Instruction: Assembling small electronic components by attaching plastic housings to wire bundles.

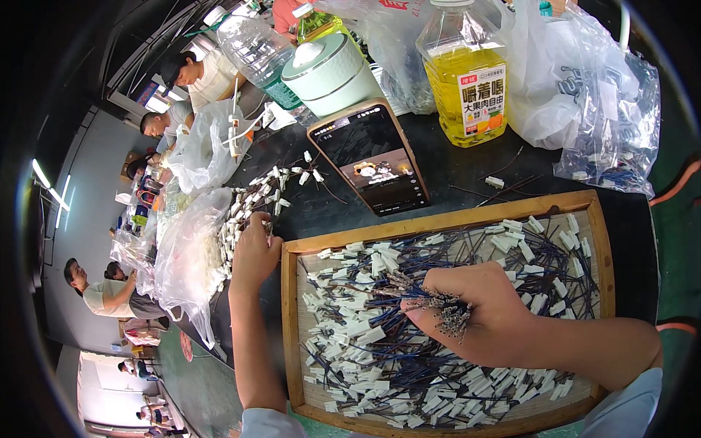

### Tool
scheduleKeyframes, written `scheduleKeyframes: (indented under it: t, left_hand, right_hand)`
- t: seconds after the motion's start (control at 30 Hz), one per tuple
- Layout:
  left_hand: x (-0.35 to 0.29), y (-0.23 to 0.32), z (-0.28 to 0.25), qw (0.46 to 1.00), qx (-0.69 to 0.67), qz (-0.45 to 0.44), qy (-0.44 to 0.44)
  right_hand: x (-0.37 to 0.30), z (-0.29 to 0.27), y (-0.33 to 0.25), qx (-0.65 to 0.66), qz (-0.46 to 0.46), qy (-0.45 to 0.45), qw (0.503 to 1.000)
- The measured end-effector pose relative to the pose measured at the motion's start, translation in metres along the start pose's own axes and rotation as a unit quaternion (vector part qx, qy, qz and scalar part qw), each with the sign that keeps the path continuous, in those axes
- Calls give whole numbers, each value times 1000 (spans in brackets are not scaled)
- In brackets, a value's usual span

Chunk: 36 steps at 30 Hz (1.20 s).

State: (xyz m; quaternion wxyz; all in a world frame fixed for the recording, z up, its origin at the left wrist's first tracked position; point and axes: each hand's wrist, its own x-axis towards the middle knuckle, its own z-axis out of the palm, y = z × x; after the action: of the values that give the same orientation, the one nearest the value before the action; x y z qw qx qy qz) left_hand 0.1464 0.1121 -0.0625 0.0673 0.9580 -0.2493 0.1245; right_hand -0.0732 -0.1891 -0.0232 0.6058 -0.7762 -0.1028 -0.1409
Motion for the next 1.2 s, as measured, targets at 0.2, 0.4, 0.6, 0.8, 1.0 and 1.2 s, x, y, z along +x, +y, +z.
scheduleKeyframes:
  t: [0.2,0.4,0.6,0.8,1.0,1.2]
  left_hand:
    - [0,-6,5,997,76,-22,1]
    - [3,-10,9,995,93,-5,40]
    - [6,-13,-5,997,-16,-51,55]
    - [-1,-13,-17,982,-174,-29,66]
    - [0,-22,-16,961,-260,-81,49]
    - [1,-18,-22,962,-240,-81,100]
  right_hand:
    - [3,-6,1,-13,52,-78,995]
    - [1,-3,2,4,49,-62,997]
    - [0,1,5,24,17,-11,999]
    - [0,-1,3,15,15,-21,1000]
    - [1,1,1,6,14,-8,1000]
    - [0,-1,3,35,38,-38,998]
